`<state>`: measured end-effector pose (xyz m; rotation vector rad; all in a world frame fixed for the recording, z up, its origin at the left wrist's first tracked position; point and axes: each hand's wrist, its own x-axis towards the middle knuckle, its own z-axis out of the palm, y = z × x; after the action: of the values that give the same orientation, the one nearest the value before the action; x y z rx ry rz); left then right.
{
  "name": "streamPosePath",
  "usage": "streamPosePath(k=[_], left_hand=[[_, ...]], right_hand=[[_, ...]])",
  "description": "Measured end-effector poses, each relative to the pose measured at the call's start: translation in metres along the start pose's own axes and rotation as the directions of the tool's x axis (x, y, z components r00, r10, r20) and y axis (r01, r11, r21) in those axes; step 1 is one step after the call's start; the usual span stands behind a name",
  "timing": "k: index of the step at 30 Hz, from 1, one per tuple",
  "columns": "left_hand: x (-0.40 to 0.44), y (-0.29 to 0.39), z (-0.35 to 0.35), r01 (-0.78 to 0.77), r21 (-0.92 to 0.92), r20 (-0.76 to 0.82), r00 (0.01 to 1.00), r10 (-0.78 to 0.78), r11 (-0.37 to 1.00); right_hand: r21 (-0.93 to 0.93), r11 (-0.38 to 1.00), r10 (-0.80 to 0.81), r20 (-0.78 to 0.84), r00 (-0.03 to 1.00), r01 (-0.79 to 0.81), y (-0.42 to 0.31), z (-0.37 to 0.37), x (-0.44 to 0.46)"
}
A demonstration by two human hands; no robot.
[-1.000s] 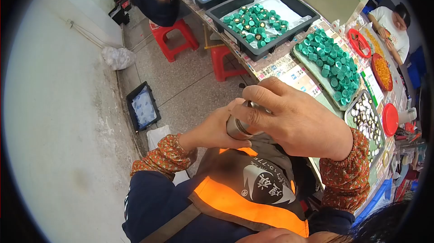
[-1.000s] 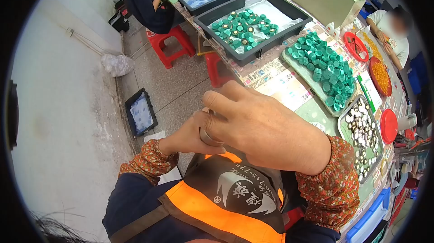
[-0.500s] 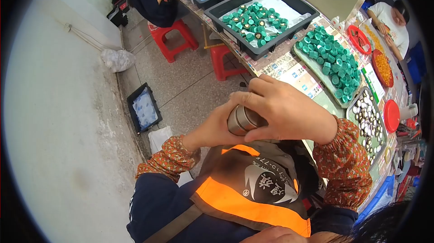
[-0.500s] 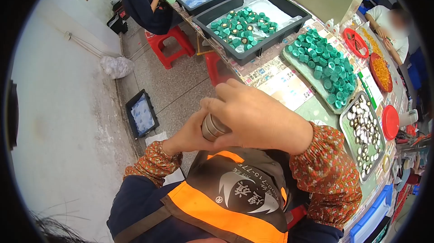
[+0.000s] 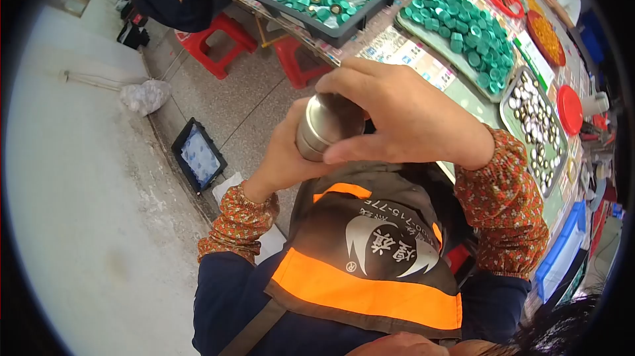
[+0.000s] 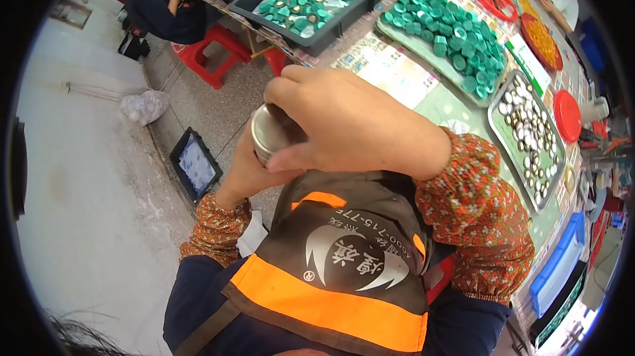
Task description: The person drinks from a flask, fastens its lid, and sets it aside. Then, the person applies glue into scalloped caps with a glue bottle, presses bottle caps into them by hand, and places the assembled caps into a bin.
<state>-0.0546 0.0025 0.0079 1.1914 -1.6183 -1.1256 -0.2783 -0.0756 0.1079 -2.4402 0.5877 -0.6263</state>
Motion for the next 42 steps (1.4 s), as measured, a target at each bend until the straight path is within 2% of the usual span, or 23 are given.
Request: streamPosePath(k=[2,5,6,9,11,12,14,15,16,17,19,22,24,26,28,30,32,34,37,38,41,42], left_hand=[[0.0,-0.001,0.005,0.012,0.021,-0.015,1.0,-0.012,1.0],[0.005,-0.019,0.01,-0.063,0.147,-0.059,0.996,0.073,0.987],[0.008,-0.021,0.013,-0.083,0.185,-0.072,0.993,0.097,0.979],[0.011,-0.025,0.008,-0.098,0.251,0.012,0.995,0.099,0.963],[0.012,-0.019,0.008,-0.049,0.268,0.007,0.999,0.049,0.962],[0.013,-0.014,0.01,-0.042,0.23,-0.012,0.999,0.046,0.972],[0.016,-0.004,0.013,-0.064,0.114,-0.051,0.996,0.07,0.991],[0.019,-0.003,0.014,-0.095,0.035,-0.072,0.993,0.098,0.995],[0.02,-0.011,0.013,-0.131,0.048,-0.049,0.99,0.133,0.99],[0.021,-0.011,0.014,-0.095,0.014,-0.048,0.994,0.096,0.995],[0.023,-0.01,0.02,-0.023,-0.053,-0.037,0.999,0.021,0.998],[0.026,-0.009,0.035,-0.03,-0.134,-0.121,0.993,0.014,0.991],[0.027,-0.016,0.037,-0.087,0.163,-0.172,0.978,0.115,0.983],[0.034,-0.02,0.042,-0.166,0.309,-0.179,0.957,0.229,0.936],[0.043,-0.017,0.045,-0.286,0.317,-0.165,0.922,0.35,0.904],[0.043,-0.013,0.045,-0.249,0.039,-0.12,0.96,0.252,0.968],[0.044,-0.01,0.045,-0.177,-0.035,-0.056,0.983,0.175,0.984],[0.042,-0.008,0.036,-0.113,0.113,-0.003,0.994,0.114,0.987],[0.046,-0.005,0.035,-0.309,0.391,0.092,0.95,0.297,0.867],[0.047,-0.006,0.039,-0.377,0.469,0.128,0.924,0.36,0.799],[0.051,-0.004,0.05,-0.466,0.54,0.141,0.871,0.471,0.701],[0.053,-0.004,0.055,-0.479,0.541,0.121,0.858,0.5,0.691]], right_hand=[[-0.068,0.995,0.059,-0.098,0.993,-0.066,0.001,0.012,-0.002],[-0.22,0.944,0.196,-0.227,0.954,-0.246,-0.01,0.026,-0.005],[-0.284,0.932,0.132,-0.312,0.941,-0.225,-0.007,0.033,-0.006],[-0.34,0.899,0.225,-0.181,0.957,-0.275,-0.011,0.018,-0.007],[-0.194,0.963,0.156,-0.162,0.974,-0.186,-0.007,0.005,-0.012],[-0.12,0.983,0.117,-0.155,0.981,-0.137,-0.004,0.002,-0.014],[-0.037,0.997,-0.073,-0.21,0.975,0.067,0.004,0.005,-0.015],[-0.044,0.997,-0.077,-0.203,0.976,0.069,0.003,0.003,-0.016],[-0.051,0.996,-0.08,-0.197,0.977,0.071,0.001,0.001,-0.017],[-0.058,0.996,-0.083,-0.191,0.978,0.074,0.0,-0.001,-0.018],[-0.141,0.99,-0.013,-0.19,0.982,-0.014,-0.004,0.0,-0.018],[-0.288,0.942,0.077,-0.324,0.943,-0.176,-0.007,0.013,-0.017],[-0.298,0.919,0.127,-0.4,0.908,-0.26,-0.005,0.023,-0.017],[-0.316,0.899,0.147,-0.433,0.889,-0.303,-0.003,0.026,-0.021],[-0.349,0.887,0.132,-0.434,0.891,-0.302,-0.002,0.022,-0.023],[-0.253,0.943,0.123,-0.347,0.93,-0.219,0.0,0.007,-0.028],[-0.165,0.98,0.038,-0.385,0.922,-0.109,0.008,0.002,-0.035],[-0.129,0.99,-0.004,-0.394,0.919,-0.051,0.012,-0.005,-0.041],[-0.048,0.984,0.155,-0.231,0.961,-0.17,-0.01,-0.04,-0.05],[-0.068,0.992,0.081,-0.31,0.947,-0.107,-0.002,-0.028,-0.052],[-0.11,0.976,0.185,-0.024,0.983,-0.186,-0.025,-0.071,-0.059],[-0.093,0.974,0.194,-0.122,0.973,-0.206,-0.022,-0.063,-0.063]])
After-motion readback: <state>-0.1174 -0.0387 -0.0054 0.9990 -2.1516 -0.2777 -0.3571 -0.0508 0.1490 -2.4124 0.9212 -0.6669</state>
